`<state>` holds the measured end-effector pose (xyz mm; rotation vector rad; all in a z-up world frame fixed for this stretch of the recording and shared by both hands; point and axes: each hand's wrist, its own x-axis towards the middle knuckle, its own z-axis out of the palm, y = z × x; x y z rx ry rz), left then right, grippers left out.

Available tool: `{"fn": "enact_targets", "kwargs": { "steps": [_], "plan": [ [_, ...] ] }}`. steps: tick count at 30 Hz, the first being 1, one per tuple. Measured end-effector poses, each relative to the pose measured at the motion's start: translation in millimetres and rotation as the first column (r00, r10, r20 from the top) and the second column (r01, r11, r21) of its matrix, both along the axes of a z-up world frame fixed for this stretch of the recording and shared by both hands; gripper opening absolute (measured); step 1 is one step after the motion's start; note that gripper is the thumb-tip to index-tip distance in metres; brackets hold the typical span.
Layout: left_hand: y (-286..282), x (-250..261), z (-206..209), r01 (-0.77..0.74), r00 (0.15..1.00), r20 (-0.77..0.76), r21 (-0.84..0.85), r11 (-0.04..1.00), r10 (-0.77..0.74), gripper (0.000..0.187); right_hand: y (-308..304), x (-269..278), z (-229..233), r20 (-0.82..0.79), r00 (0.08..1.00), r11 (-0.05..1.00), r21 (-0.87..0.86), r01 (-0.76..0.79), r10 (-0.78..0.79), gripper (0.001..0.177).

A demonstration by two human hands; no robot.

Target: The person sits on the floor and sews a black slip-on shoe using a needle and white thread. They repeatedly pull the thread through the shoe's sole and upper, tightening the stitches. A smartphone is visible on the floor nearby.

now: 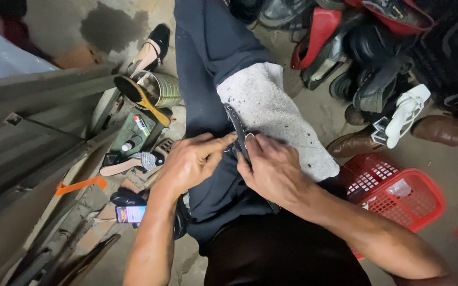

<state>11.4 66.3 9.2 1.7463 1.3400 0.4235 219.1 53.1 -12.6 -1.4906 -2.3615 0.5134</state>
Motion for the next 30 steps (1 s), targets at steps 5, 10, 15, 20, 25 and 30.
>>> {"fn": "enact_targets", "kwargs": {
  "steps": [5, 10, 15, 20, 25, 30],
  "plan": [
    [-7.3, -0.4, 16.7, -0.072, 0.997, 0.029, 0.023, 0.997, 0.071, 0.033, 20.3, 19.6, 25.3, -0.214, 0.977, 0.976, -0.209, -0.066, 0.021, 0.033],
    [-40.9, -10.4, -5.1, -0.137, 0.982, -0.12, 0.085, 0.987, 0.147, 0.028, 43.2, 84.8, 22.9, -0.217, 0.954, 0.889, -0.45, 0.09, -0.207, 0.031],
    [-46.8, 9.2, -21.9, -0.14, 0.978, -0.134, 0.153, 0.978, 0.161, 0.026, 44.1, 77.8, 20.4, 0.037, 0.999, 0.991, 0.135, 0.018, -0.023, 0.022],
    [-37.9, 17.7, -2.8, -0.202, 0.972, -0.1, 0.103, 0.974, 0.213, 0.019, 21.0, 43.1, 18.6, -0.171, 0.975, 0.967, -0.186, -0.173, 0.141, 0.025],
    [-40.2, 20.2, -1.4, -0.255, 0.961, -0.08, 0.113, 0.96, 0.265, 0.018, 25.6, 51.4, 40.1, -0.484, 0.875, 0.898, -0.376, -0.23, 0.021, 0.009],
    [-31.2, 27.7, 2.3, -0.242, 0.962, -0.082, 0.172, 0.955, 0.259, 0.02, 39.4, 52.3, 36.0, -0.765, 0.604, 0.647, -0.58, -0.495, -0.223, 0.023]
  ]
}}
